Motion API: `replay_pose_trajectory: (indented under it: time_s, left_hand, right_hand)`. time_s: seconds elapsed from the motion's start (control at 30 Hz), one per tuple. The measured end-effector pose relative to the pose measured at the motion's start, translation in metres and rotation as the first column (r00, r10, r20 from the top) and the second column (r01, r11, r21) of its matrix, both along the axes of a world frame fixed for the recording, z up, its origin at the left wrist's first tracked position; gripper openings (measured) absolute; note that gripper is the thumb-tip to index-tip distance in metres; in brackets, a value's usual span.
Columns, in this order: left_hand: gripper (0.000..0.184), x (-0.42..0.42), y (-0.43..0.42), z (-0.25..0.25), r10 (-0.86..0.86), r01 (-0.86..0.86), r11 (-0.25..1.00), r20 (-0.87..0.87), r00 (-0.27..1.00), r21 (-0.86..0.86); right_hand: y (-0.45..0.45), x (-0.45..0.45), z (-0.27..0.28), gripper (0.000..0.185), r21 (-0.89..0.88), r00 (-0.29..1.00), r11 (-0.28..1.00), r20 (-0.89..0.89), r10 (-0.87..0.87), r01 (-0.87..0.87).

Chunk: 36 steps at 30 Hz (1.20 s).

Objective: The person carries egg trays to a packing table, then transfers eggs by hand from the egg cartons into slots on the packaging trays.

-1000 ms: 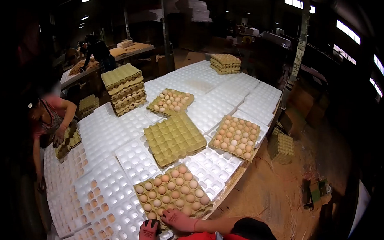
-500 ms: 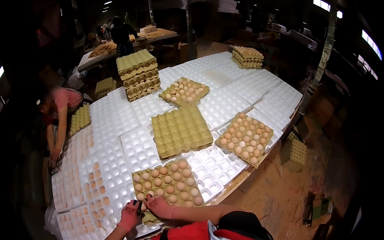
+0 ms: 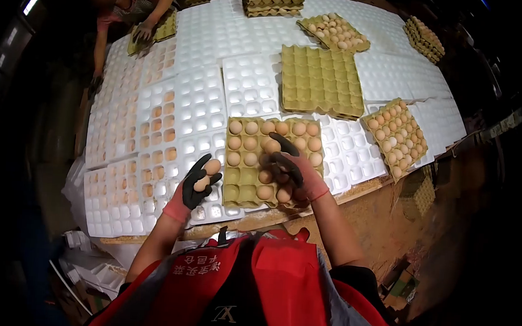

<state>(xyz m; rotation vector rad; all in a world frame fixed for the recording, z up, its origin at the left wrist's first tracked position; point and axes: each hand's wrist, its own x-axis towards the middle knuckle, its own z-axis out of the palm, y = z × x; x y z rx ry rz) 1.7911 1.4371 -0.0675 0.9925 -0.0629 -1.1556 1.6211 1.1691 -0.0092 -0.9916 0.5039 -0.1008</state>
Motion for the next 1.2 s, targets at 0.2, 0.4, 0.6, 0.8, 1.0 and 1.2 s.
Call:
replay_pose_trajectory:
  time_s: [0.2, 0.4, 0.6, 0.8, 1.0, 1.2]
  left_hand:
    - [0.058, 0.013, -0.085, -0.035, -0.654, -0.357, 0.740, 0.484, -0.581, 0.570]
    - [0.034, 0.016, -0.054, 0.020, -0.622, -0.279, 0.769, 0.774, -0.117, 0.575]
    - [0.054, 0.027, 0.136, -0.020, 0.343, -0.352, 0.895, 0.083, 0.936, 0.273]
    - [0.049, 0.058, 0.166, -0.040, -0.740, -0.682, 0.451, 0.668, 0.075, 0.576]
    - [0.046, 0.014, 0.186, -0.018, -0.669, -0.565, 0.535, 0.724, 0.171, 0.628]
    - [0.046, 0.007, 0.204, -0.003, -0.571, -0.498, 0.599, 0.770, 0.284, 0.627]
  right_hand:
    - [0.034, 0.052, -0.055, 0.023, -0.889, 0.957, -0.356, -0.284, -0.062, -0.287]
    - [0.028, 0.068, -0.024, 0.023, -0.948, 0.949, -0.099, -0.309, 0.061, -0.303]
    - [0.136, 0.129, -0.021, 0.048, -0.839, 0.879, 0.394, -0.187, 0.438, -0.375]
    - [0.219, 0.192, -0.066, 0.044, -0.912, 0.746, -0.233, -0.410, 0.525, -0.338]
    - [0.212, 0.201, -0.086, 0.048, -0.959, 0.816, -0.127, -0.284, 0.504, -0.255]
    - [0.247, 0.152, -0.092, 0.050, -0.986, 0.782, 0.100, -0.045, 0.621, -0.136]
